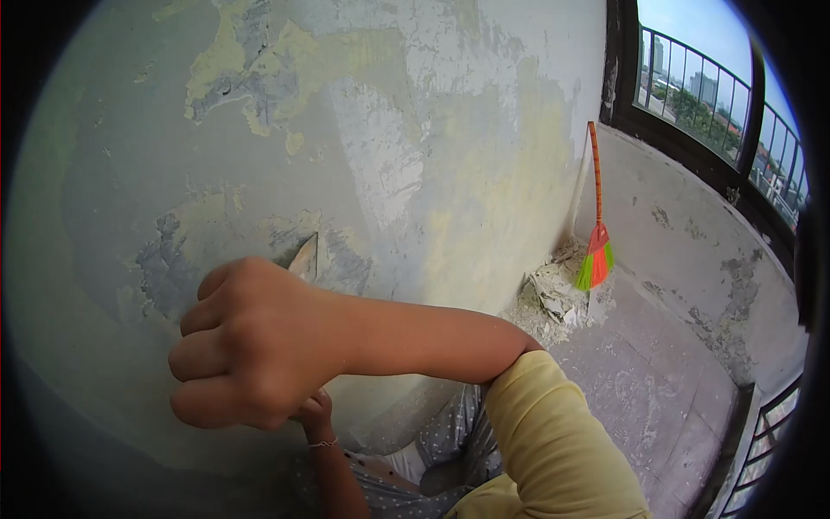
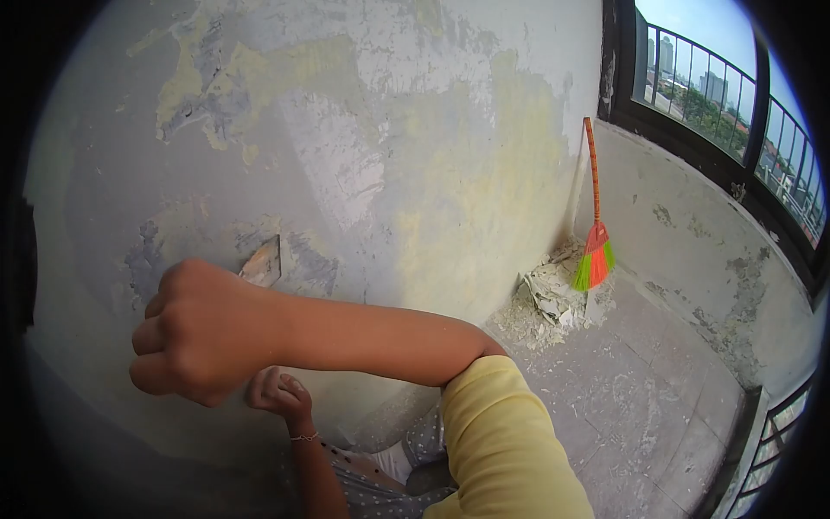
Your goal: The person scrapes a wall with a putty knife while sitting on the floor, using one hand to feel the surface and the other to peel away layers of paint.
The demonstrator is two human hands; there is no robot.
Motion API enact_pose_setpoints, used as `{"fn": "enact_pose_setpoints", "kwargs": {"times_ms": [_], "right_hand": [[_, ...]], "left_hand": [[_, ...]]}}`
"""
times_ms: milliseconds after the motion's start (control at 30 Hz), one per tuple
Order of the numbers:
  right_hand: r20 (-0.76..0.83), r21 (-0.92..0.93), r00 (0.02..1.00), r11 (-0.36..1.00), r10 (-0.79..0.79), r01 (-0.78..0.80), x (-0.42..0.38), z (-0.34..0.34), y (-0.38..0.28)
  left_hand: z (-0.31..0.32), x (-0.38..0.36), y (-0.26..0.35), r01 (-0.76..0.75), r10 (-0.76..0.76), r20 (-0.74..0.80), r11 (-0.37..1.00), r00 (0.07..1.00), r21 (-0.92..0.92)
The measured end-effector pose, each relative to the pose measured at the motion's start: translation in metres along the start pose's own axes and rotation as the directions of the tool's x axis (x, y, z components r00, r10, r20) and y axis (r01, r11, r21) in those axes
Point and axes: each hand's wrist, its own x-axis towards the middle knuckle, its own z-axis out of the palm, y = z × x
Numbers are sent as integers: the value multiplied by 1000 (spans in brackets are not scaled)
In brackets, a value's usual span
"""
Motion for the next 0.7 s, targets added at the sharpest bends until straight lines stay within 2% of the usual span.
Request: {"fn": "enact_pose_setpoints", "kwargs": {"times_ms": [100,133,200,267,300,333,367,433,467,500,533,567,600,633,700], "right_hand": [[42,-6,999,1000,-5,5,0,2,7],[39,-18,999,1000,-11,12,3,2,6],[-3,10,998,998,-59,59,14,3,-15],[-59,42,995,995,-85,88,6,4,-8],[36,-48,999,999,20,-18,-14,3,20],[127,-146,984,984,124,-106,-17,0,33],[135,-145,985,985,112,-92,-20,3,32],[129,-111,992,994,-1,16,-10,6,10],[133,-112,991,994,-5,20,-3,4,-2],[73,-35,996,998,-55,57,8,0,-15],[3,39,996,995,-94,94,13,-1,-22],[-6,37,996,996,-85,85,8,-2,-14],[78,16,996,999,-46,45,1,-5,3],[167,-6,986,1000,-12,13,-1,-5,13],[150,-18,988,999,-42,45,1,1,10]], "left_hand": [[11,-17,-5,26,-25,40,999,999,-22],[16,-18,-1,190,-202,-32,957,979,-218],[29,-17,5,404,-545,-69,695,835,-594],[27,-20,5,448,-802,57,272,595,-852],[19,-21,-1,455,-802,59,275,594,-847],[9,-16,-9,336,-457,-134,796,879,-504],[8,-10,-11,-12,11,-95,1000,995,-19],[4,-4,-5,-16,15,-121,1000,992,-1],[0,1,3,59,-60,55,998,997,13],[-1,5,8,129,-135,232,991,963,43],[0,4,7,126,-133,237,991,962,46],[0,2,5,89,-93,108,995,990,41],[-1,0,2,52,-51,-27,998,998,38],[-3,1,2,51,-50,-29,998,998,39],[-2,5,3,37,-36,-22,998,999,45]]}}
